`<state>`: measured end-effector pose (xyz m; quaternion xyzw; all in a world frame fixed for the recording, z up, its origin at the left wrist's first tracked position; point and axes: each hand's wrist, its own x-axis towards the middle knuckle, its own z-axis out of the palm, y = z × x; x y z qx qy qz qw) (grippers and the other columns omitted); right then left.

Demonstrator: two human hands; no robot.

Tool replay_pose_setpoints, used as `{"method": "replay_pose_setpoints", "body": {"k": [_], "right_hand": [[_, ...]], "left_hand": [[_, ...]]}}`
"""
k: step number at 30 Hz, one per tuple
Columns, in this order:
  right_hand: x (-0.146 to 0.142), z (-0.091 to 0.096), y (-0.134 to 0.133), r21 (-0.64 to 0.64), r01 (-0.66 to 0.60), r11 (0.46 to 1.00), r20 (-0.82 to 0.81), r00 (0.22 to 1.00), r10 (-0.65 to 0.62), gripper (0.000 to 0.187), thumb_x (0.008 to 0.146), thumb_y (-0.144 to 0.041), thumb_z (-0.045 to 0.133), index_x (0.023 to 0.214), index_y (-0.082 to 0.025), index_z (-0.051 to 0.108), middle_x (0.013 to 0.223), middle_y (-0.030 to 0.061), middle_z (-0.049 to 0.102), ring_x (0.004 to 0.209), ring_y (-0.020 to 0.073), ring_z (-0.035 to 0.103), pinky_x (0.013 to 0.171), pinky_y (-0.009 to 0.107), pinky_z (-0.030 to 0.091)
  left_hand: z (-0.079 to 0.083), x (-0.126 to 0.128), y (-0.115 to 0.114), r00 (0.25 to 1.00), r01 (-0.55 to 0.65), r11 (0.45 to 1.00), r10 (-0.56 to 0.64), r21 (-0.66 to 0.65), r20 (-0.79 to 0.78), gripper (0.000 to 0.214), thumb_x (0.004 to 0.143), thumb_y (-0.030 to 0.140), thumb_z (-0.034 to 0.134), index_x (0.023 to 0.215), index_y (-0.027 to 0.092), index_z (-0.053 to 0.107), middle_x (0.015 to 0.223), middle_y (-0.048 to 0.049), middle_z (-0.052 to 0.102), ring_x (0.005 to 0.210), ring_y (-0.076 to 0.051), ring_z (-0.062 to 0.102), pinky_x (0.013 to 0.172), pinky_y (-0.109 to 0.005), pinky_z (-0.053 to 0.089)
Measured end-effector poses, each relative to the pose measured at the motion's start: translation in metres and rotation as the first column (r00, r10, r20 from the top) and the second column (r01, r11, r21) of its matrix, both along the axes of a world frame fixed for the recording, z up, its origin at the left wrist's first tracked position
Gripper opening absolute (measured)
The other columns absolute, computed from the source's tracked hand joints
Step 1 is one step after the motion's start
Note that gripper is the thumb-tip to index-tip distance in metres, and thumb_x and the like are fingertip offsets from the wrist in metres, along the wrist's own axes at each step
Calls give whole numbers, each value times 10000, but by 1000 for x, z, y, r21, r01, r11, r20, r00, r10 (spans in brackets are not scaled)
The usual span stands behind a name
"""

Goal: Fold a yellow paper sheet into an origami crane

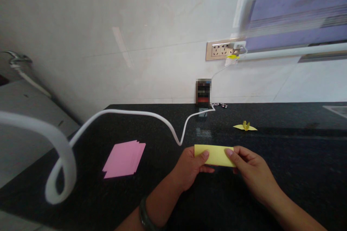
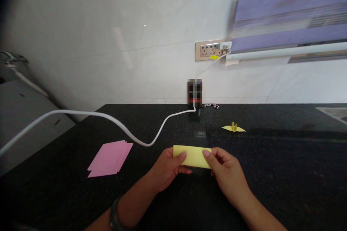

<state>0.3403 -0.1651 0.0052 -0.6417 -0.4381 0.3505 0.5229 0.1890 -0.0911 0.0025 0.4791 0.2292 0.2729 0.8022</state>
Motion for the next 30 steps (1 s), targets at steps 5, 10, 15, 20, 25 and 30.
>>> {"method": "replay_pose_setpoints", "body": {"k": [5, 10, 15, 20, 25, 30], "right_hand": [[1, -2, 0, -3, -4, 1000, -10, 1000, 4, 277, 759, -415, 483, 632, -172, 517, 540, -25, 455, 489, 92, 395, 441, 199, 311], [0, -1, 0, -6, -4, 1000, -23, 1000, 4, 281, 759, -417, 482, 630, -171, 515, 545, -23, 453, 495, 93, 392, 445, 201, 314], [1, -1, 1, -6, -16, 1000, -7, 1000, 16, 282, 766, -422, 471, 638, -175, 512, 547, -28, 449, 499, 93, 388, 455, 204, 309], [2, -1, 1, -7, -26, 1000, 30, 999, 26, 292, 774, -421, 460, 618, -176, 488, 525, -37, 421, 496, 91, 374, 458, 207, 290], [1, 0, -1, -11, -59, 998, 69, 996, 60, 287, 775, -411, 455, 621, -171, 490, 522, -37, 403, 500, 94, 362, 457, 212, 278], [-2, 6, -1, 12, -62, 998, 81, 995, 61, 280, 767, -398, 465, 609, -169, 491, 524, -35, 402, 505, 96, 361, 455, 213, 279]], "left_hand": [[-1, -1, 0, 1000, 2, 1000, -2, 5, -3, 328, 770, 300, 509, 1012, 79, 534, 976, -126, 578, 799, -167, 573, 601, -226, 479], [0, 0, -1, 1000, 5, 1000, -5, 14, -6, 331, 764, 294, 517, 1010, 73, 534, 969, -129, 579, 801, -165, 568, 600, -223, 473], [3, 1, -1, 1000, -3, 1000, 4, 31, -13, 326, 753, 302, 529, 996, 85, 542, 929, -114, 591, 819, -175, 563, 615, -238, 463], [4, 2, -1, 986, -160, 983, 164, 89, -42, 280, 696, 274, 595, 921, 108, 569, 820, -62, 605, 732, -135, 557, 624, -231, 437], [7, 0, -1, 951, -262, 926, 296, 273, -91, 267, 671, 245, 608, 918, 146, 589, 741, -15, 603, 633, -97, 528, 583, -204, 410], [15, -4, -3, 907, -168, 792, 358, 587, -223, 224, 684, 257, 583, 880, 166, 644, 841, -39, 634, 758, -144, 553, 682, -235, 422]]}}
